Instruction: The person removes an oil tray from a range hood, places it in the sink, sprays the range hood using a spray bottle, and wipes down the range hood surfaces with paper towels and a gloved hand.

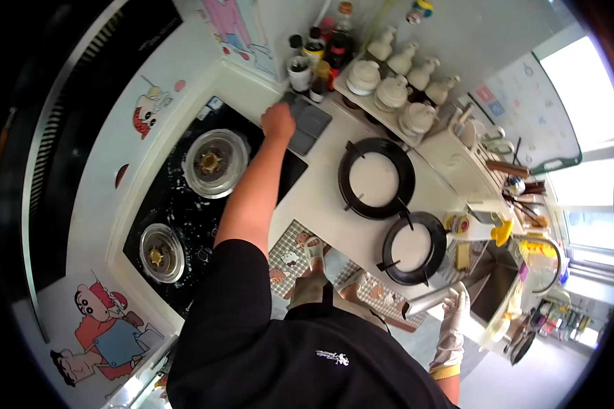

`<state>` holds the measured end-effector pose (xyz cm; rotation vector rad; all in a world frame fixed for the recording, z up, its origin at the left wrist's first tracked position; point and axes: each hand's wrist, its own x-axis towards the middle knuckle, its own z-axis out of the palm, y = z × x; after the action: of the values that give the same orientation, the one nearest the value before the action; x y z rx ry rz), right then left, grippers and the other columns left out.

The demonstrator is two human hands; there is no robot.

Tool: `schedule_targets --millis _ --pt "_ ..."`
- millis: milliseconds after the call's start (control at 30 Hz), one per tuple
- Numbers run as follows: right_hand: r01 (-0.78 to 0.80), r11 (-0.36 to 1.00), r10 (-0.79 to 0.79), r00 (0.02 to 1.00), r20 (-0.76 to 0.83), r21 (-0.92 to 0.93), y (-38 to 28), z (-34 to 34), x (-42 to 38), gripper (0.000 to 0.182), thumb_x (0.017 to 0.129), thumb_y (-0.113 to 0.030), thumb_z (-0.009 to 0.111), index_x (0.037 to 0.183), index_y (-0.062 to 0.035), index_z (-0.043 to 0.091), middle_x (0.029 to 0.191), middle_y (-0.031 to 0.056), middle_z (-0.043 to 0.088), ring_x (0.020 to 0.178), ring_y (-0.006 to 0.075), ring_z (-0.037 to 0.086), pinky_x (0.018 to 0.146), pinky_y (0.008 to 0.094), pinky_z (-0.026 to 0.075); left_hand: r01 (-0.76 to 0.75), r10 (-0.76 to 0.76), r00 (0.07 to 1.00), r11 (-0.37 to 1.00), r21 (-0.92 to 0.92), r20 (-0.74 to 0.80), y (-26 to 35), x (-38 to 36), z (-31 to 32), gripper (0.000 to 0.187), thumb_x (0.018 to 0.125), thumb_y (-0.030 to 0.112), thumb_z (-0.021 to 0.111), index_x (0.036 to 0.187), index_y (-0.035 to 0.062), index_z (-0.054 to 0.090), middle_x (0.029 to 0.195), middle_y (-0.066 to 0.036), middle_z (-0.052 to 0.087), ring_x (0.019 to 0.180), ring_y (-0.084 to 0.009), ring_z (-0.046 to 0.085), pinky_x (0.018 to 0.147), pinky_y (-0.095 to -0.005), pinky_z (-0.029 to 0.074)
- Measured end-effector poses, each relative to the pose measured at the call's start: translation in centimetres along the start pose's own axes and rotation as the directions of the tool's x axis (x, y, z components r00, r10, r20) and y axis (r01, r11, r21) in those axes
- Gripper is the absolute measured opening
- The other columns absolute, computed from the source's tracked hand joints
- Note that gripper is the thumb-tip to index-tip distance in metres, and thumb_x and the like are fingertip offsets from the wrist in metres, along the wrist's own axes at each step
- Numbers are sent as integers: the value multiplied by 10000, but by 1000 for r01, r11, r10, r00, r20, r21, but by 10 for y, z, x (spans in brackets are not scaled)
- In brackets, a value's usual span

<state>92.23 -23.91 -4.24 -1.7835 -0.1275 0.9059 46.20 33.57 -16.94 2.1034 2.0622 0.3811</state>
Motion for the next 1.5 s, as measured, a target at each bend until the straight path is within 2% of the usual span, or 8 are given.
schedule_targets --millis 433,767,900,967,1100,1233,1400,1500 --pt "214 971 -98 760 643 -106 -76 218 -20 407 1097 -252 531 1440 -34 550 1051 71 714 788 97 622 738 241 513 -142 142 989 783 -606 -49 -9 -208 -156 277 919 143 721 1177 47 690 1068 -142 719 956 -287 717 840 -388 580" --pt "402 907 57 176 983 -125 -9 430 -81 433 1031 -168 620 1449 -73 557 1293 69 679 1092 150 632 938 318 496 336 -449 892 581 -741 52 -134 -535 -214 234 988 108 662 1214 51 680 1111 -126 754 1029 -222 741 868 -326 579" --pt "960 270 -103 106 989 -74 20 516 -133 536 916 -188 750 1410 -70 580 1262 169 674 1069 284 686 929 358 551 439 -584 811 557 -706 44 -173 -593 -230 187 997 92 633 1166 33 686 1016 -102 761 901 -186 730 780 -305 569" --pt "996 -13 -215 -93 972 93 56 560 -132 564 873 -240 780 1381 -89 588 1204 183 671 1013 361 701 874 454 581 431 -570 819 531 -729 69 -194 -603 -240 211 983 75 640 1185 36 687 1023 -112 752 877 -189 722 738 -309 569" --pt "914 -400 -125 12 992 -62 96 602 -152 472 835 -245 802 1258 -121 633 1106 143 652 963 356 702 795 485 592 448 -523 841 525 -724 141 -232 -613 -267 244 977 89 655 1213 32 681 1070 -130 748 897 -225 734 756 -323 579" --pt "901 -332 -243 203 949 -278 120 619 -128 200 981 -208 611 1146 -136 698 1047 145 681 965 355 711 808 470 601 490 -508 836 519 -700 208 -261 -603 -281 314 989 117 644 1293 39 645 1146 -140 735 960 -228 722 809 -351 579" --pt "901 328 -424 410 807 -285 104 614 -99 267 920 -92 597 1158 -102 718 1125 252 705 1088 439 673 959 471 544 115 -251 922 -548 -828 295 -263 -561 -316 867 1040 684 291 1548 -13 379 1468 -222 550 1311 -350 570 1121 -511 435" --pt "518 855 -254 460 851 -25 99 594 -84 363 934 55 603 1274 -65 646 853 8 620 774 136 619 709 290 554 12 -173 970 -662 -749 169 -227 -500 -361 925 1036 698 284 1618 -19 237 1627 -231 373 1470 -370 415 1227 -528 303"
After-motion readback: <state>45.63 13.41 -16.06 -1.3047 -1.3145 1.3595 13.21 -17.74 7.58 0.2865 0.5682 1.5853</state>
